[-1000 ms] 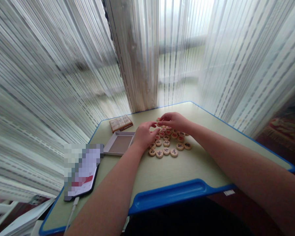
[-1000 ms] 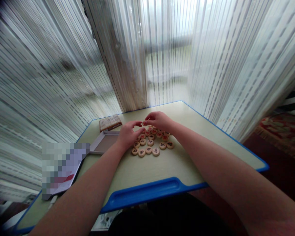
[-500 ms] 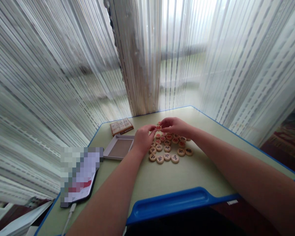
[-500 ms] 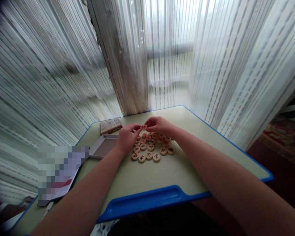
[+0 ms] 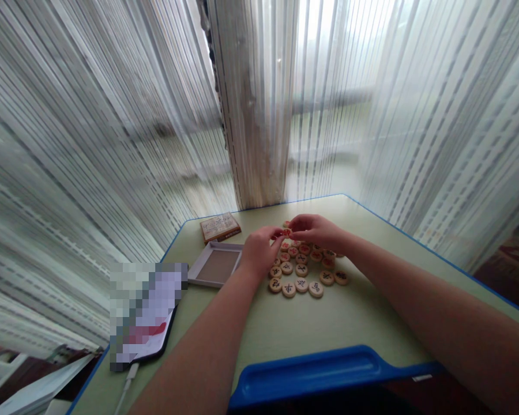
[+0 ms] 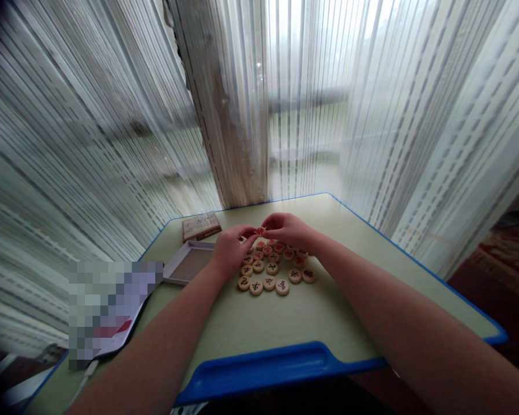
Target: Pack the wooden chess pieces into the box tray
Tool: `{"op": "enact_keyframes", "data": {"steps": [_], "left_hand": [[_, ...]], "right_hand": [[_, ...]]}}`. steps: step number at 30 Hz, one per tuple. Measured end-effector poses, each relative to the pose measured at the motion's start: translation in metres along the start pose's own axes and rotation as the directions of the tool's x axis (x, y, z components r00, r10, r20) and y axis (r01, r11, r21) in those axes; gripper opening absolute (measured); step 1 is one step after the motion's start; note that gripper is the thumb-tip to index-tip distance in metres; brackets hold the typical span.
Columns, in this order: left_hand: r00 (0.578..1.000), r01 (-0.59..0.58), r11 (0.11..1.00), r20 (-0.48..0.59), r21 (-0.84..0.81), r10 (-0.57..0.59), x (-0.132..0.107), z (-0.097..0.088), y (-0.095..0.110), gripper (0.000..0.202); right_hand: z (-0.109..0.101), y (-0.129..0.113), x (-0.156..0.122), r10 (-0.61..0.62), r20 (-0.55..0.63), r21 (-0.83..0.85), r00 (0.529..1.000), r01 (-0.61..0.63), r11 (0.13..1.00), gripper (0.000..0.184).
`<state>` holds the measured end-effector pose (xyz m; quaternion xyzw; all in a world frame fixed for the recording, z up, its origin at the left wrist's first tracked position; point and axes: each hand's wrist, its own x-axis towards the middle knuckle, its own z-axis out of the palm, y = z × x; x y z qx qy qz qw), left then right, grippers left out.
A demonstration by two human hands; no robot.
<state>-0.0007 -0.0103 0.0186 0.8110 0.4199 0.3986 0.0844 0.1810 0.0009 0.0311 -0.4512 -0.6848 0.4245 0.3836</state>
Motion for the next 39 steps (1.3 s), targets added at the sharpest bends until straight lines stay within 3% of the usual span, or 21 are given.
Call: {"op": "enact_keyframes", "data": {"steps": [7, 12, 16, 18, 21, 24, 28, 31, 34, 36, 39], "left_hand": [[0.999, 0.003, 1.0, 0.032, 0.011, -0.003, -0.001, -0.001, 0.002, 0.021], [0.998, -0.019, 0.999, 0.059, 0.051, 0.016, 0.0, -0.002, 0.003, 0.015], [0.998, -0.034, 0.997, 0.057, 0.067, 0.03, -0.001, -0.003, 0.005, 0.017], [0.998, -0.04, 0.997, 0.058, 0.07, 0.036, -0.002, -0.005, 0.005, 0.018], [1.0, -0.013, 0.992, 0.01, 0.124, 0.012, -0.003, -0.009, 0.004, 0.022], [0.992, 0.117, 0.953, -0.085, 0.281, -0.097, -0.005, -0.018, 0.002, 0.027], [0.943, 0.317, 0.792, -0.083, 0.522, -0.322, -0.008, -0.03, 0.005, 0.028], [0.842, 0.432, 0.66, -0.012, 0.615, -0.539, -0.011, -0.035, 0.01, 0.03], [0.745, 0.469, 0.611, 0.086, 0.637, -0.662, -0.012, -0.037, 0.011, 0.03], [0.73, 0.474, 0.625, 0.12, 0.621, -0.673, -0.012, -0.038, 0.008, 0.033], [0.758, 0.484, 0.681, 0.127, 0.55, -0.64, -0.01, -0.038, 0.003, 0.036]], "right_hand": [[0.001, 0.0, -0.002, 0.029, 0.033, 0.099, 0.999, -0.033, 0.995, 0.025], [0.002, 0.002, -0.003, 0.031, 0.057, 0.162, 0.998, -0.04, 0.986, 0.029], [0.004, -0.001, -0.004, 0.009, 0.058, 0.137, 0.998, -0.017, 0.99, 0.036], [0.006, -0.004, -0.005, -0.022, 0.038, 0.043, 0.999, 0.02, 0.999, 0.036], [0.007, -0.008, -0.005, -0.095, -0.029, -0.235, 0.995, 0.086, 0.968, 0.031], [0.006, -0.007, -0.004, -0.207, -0.05, -0.561, 0.977, 0.144, 0.815, 0.025], [0.004, 0.001, -0.003, -0.232, -0.046, -0.776, 0.972, 0.112, 0.621, 0.027], [0.004, 0.008, -0.002, -0.192, -0.043, -0.799, 0.98, 0.081, 0.595, 0.029], [0.004, 0.011, -0.002, -0.194, -0.019, -0.799, 0.981, 0.102, 0.592, 0.031], [0.005, 0.011, -0.002, -0.204, -0.001, -0.801, 0.979, 0.121, 0.586, 0.029], [0.005, 0.009, -0.002, -0.24, 0.037, -0.799, 0.97, 0.172, 0.576, 0.023]]}}
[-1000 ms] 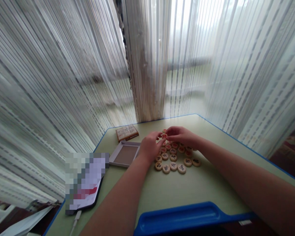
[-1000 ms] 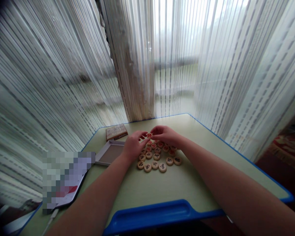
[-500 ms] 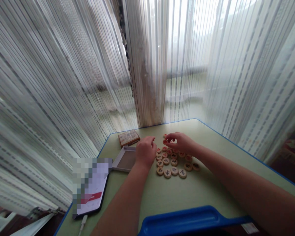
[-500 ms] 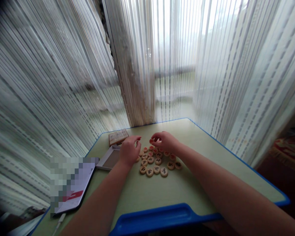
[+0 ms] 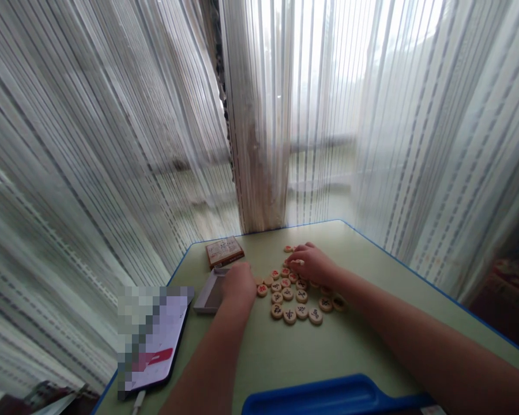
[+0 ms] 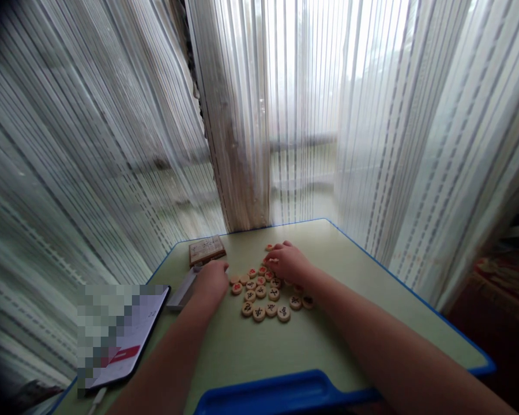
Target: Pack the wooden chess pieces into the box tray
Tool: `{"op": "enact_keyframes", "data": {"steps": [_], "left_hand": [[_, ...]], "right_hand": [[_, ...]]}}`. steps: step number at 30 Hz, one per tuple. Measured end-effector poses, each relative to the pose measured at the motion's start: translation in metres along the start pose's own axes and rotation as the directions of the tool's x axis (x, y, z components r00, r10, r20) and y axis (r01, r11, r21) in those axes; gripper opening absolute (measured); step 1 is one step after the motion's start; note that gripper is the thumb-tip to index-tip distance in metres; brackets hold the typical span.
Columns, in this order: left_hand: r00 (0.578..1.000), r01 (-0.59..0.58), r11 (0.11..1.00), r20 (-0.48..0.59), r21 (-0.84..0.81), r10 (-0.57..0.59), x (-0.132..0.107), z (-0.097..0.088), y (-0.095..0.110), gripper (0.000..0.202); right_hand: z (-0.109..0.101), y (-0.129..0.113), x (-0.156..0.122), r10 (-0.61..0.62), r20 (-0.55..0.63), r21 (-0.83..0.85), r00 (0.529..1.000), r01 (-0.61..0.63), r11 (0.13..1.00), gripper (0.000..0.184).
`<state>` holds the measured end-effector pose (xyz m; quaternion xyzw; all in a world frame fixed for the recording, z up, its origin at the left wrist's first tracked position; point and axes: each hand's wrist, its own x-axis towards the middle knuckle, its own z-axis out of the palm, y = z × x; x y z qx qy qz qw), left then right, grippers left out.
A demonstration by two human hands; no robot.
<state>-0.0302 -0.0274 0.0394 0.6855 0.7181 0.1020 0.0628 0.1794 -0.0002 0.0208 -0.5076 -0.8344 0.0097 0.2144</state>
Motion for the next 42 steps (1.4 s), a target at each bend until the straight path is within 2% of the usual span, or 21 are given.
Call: {"op": "enact_keyframes", "data": {"steps": [3, 7, 10, 13, 18, 24, 31, 36, 39, 42], "left_hand": [[0.998, -0.054, 0.997, -0.015, -0.057, 0.053, 0.001, 0.002, 0.0, 0.035], [0.986, -0.149, 0.989, 0.068, -0.022, 0.15, 0.0, 0.003, -0.001, 0.025], [0.965, -0.234, 0.972, 0.119, -0.003, 0.232, -0.001, 0.003, -0.003, 0.022], [0.958, -0.267, 0.963, 0.099, -0.039, 0.27, -0.003, 0.003, -0.003, 0.024], [0.952, -0.301, 0.947, 0.028, -0.108, 0.306, -0.006, 0.007, 0.005, 0.021], [0.955, -0.291, 0.954, 0.037, -0.08, 0.294, -0.002, 0.008, 0.008, 0.021], [0.943, -0.307, 0.951, 0.131, -0.016, 0.307, -0.002, 0.002, 0.004, 0.028], [0.919, -0.344, 0.938, 0.19, -0.035, 0.344, -0.005, 0.0, 0.0, 0.029], [0.934, -0.308, 0.949, 0.167, -0.065, 0.315, -0.005, 0.0, -0.002, 0.032], [0.96, -0.262, 0.964, 0.087, -0.055, 0.266, -0.005, -0.002, -0.002, 0.034]], "right_hand": [[-0.003, -0.007, -0.001, -0.102, -0.016, 0.024, 0.995, 0.102, 0.995, 0.02], [-0.005, -0.029, -0.006, -0.201, 0.011, 0.049, 0.98, 0.2, 0.979, 0.024], [-0.002, -0.048, -0.011, -0.194, 0.064, 0.028, 0.979, 0.193, 0.981, 0.029], [0.003, -0.057, -0.012, -0.159, 0.083, 0.008, 0.984, 0.159, 0.987, 0.026], [0.005, -0.051, -0.009, -0.066, 0.064, -0.012, 0.996, 0.067, 0.998, 0.02], [0.005, -0.043, -0.007, -0.085, 0.094, -0.023, 0.992, 0.087, 0.996, 0.024], [0.003, -0.049, -0.01, -0.12, 0.109, 0.026, 0.987, 0.118, 0.993, 0.028], [0.003, -0.054, -0.009, -0.05, 0.132, -0.01, 0.99, 0.052, 0.999, 0.024], [0.004, -0.05, -0.008, -0.011, 0.127, -0.018, 0.992, 0.013, 1.0, 0.024], [0.004, -0.044, -0.007, 0.009, 0.117, 0.009, 0.993, -0.01, 1.0, 0.022]]}}
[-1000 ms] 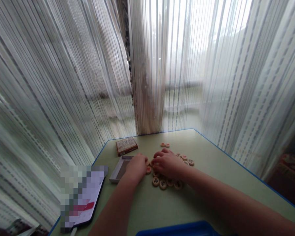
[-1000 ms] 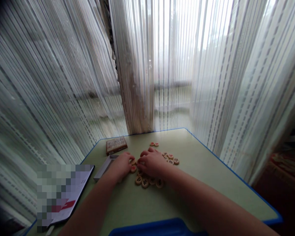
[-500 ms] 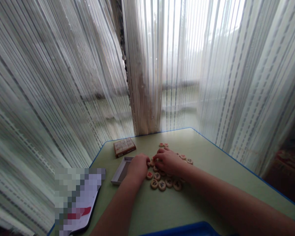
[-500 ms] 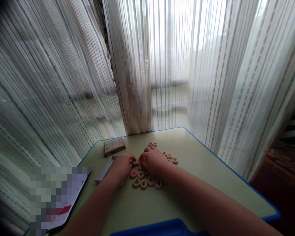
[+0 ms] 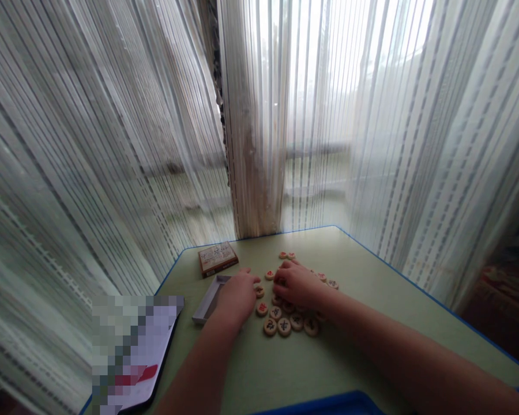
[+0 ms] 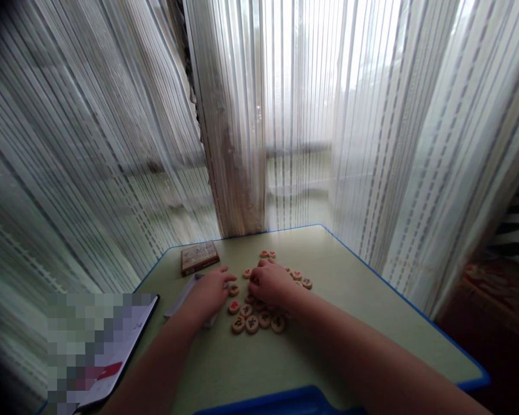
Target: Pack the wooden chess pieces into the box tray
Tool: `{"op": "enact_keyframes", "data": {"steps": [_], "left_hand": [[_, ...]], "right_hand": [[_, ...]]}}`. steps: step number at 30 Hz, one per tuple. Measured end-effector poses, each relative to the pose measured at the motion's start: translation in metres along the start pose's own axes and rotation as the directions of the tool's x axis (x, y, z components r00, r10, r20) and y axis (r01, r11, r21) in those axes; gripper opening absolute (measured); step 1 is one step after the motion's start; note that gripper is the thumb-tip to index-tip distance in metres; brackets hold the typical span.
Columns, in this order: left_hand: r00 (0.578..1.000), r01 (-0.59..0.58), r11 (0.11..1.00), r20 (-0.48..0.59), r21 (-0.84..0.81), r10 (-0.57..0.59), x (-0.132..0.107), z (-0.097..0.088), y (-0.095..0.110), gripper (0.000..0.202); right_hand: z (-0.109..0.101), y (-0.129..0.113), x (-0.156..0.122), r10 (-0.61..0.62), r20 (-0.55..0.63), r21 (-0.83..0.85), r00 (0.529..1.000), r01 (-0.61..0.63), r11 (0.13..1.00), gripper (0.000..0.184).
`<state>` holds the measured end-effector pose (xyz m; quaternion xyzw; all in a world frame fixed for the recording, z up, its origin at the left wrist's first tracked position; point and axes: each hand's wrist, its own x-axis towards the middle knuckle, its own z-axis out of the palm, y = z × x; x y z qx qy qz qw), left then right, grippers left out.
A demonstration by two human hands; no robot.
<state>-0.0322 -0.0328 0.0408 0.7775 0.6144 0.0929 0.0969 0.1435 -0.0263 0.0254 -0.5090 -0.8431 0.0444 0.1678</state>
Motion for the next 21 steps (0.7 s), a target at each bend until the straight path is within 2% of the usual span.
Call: {"op": "enact_keyframes", "data": {"steps": [3, 6, 11, 16, 21], "left_hand": [[0.997, 0.071, 0.997, -0.03, 0.017, -0.07, 0.0, -0.002, -0.001, 0.033], [0.989, 0.148, 0.989, 0.006, 0.022, -0.148, 0.002, -0.002, -0.003, 0.026], [0.98, 0.198, 0.98, 0.012, 0.008, -0.198, 0.005, 0.005, 0.0, 0.021], [0.978, 0.209, 0.977, 0.012, -0.046, -0.208, 0.007, 0.009, 0.006, 0.03], [0.986, 0.165, 0.986, 0.037, -0.039, -0.163, 0.005, 0.009, 0.009, 0.019]], "right_hand": [[0.0, 0.004, 0.001, 0.018, -0.009, 0.034, 1.0, -0.018, 0.999, 0.02], [0.0, 0.004, 0.002, 0.046, -0.024, 0.067, 0.999, -0.045, 0.997, 0.021], [0.0, 0.003, 0.005, 0.022, -0.023, 0.101, 0.999, -0.02, 0.995, 0.022], [-0.003, 0.006, 0.004, 0.003, 0.007, 0.103, 1.0, -0.003, 0.995, 0.02], [-0.012, 0.007, 0.001, 0.046, -0.012, 0.063, 0.999, -0.045, 0.997, 0.019]]}}
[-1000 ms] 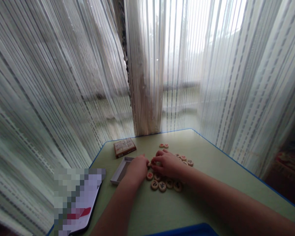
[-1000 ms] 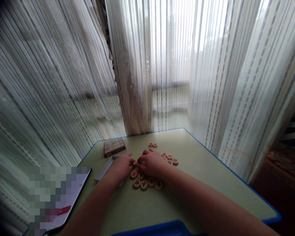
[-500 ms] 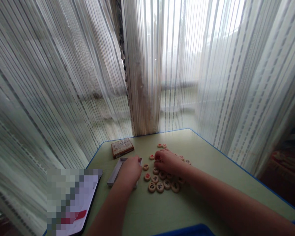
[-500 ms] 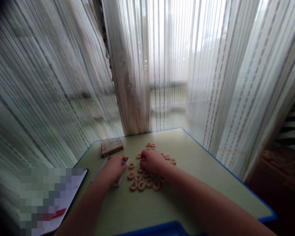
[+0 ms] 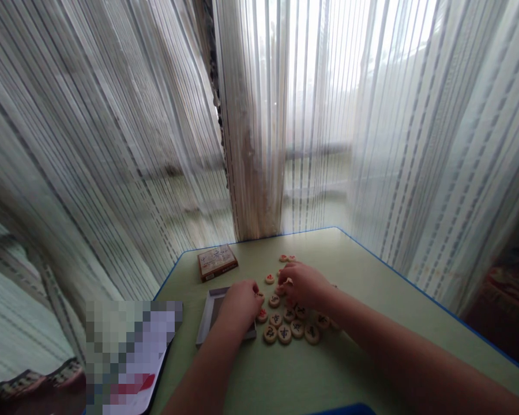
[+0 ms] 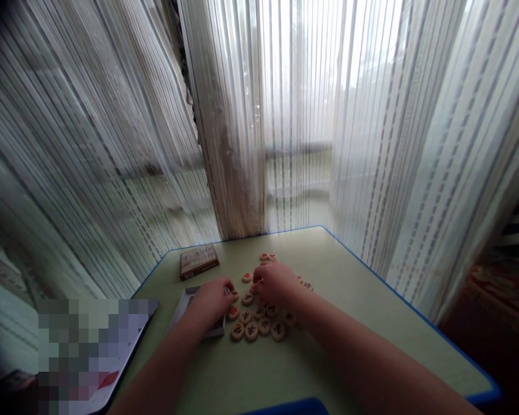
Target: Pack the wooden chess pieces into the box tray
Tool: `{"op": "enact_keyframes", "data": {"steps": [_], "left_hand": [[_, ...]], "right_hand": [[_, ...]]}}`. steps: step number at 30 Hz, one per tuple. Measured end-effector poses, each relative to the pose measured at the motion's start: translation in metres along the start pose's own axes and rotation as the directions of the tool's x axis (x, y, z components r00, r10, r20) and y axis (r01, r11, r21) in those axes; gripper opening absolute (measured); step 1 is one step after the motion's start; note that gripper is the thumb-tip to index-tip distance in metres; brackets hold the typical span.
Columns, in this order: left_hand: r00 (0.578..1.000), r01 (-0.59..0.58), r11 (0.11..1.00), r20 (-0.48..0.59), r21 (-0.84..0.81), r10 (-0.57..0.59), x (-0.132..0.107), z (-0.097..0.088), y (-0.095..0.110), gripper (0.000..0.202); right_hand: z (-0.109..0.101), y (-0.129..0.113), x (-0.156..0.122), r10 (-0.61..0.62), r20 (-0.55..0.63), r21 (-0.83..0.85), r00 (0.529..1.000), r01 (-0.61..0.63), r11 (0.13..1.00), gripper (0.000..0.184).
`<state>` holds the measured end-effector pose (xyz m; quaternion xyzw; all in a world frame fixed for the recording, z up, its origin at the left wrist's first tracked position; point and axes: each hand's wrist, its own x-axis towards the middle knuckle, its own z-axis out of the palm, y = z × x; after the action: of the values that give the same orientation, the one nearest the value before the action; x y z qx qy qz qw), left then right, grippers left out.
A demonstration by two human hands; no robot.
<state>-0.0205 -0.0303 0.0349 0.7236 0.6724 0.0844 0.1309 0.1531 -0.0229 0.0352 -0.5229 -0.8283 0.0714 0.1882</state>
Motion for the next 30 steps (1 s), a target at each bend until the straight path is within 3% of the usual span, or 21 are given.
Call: {"op": "enact_keyframes", "data": {"steps": [8, 12, 15, 17, 21, 25, 27, 30], "left_hand": [[0.997, -0.062, 0.993, 0.05, -0.097, 0.067, 0.001, 0.002, 0.0, 0.021], [0.996, -0.076, 0.988, 0.037, -0.133, 0.082, 0.002, 0.003, 0.002, 0.022], [0.993, -0.099, 0.982, 0.043, -0.161, 0.107, 0.002, 0.003, 0.003, 0.02], [0.993, -0.095, 0.979, 0.053, -0.178, 0.106, 0.002, 0.004, 0.001, 0.02], [0.991, -0.102, 0.964, 0.063, -0.244, 0.121, 0.003, 0.006, -0.002, 0.021], [0.983, 0.01, 0.927, 0.175, -0.375, 0.06, 0.002, -0.001, -0.004, 0.034], [0.997, 0.029, 0.941, 0.083, -0.337, -0.001, 0.001, -0.009, -0.006, 0.032], [0.963, 0.047, 0.992, -0.258, -0.113, -0.075, 0.001, -0.02, -0.011, 0.032]], "right_hand": [[-0.012, -0.006, -0.005, 0.044, 0.004, -0.066, 0.999, -0.044, 0.997, 0.021], [-0.031, -0.018, -0.008, 0.071, 0.193, -0.082, 0.979, -0.056, 0.995, 0.027], [-0.041, -0.03, -0.01, 0.172, 0.283, -0.212, 0.943, -0.114, 0.971, 0.031], [-0.04, -0.035, -0.012, 0.229, 0.222, -0.251, 0.948, -0.172, 0.953, 0.027], [-0.021, -0.038, -0.019, 0.077, -0.038, -0.142, 0.996, -0.082, 0.987, 0.028], [-0.005, -0.038, -0.026, -0.057, -0.032, -0.066, 0.998, 0.055, 0.996, 0.031], [-0.001, -0.039, -0.026, -0.119, 0.011, -0.061, 0.993, 0.12, 0.991, 0.029], [0.004, -0.039, -0.022, -0.161, 0.097, -0.062, 0.982, 0.167, 0.984, 0.026]]}}
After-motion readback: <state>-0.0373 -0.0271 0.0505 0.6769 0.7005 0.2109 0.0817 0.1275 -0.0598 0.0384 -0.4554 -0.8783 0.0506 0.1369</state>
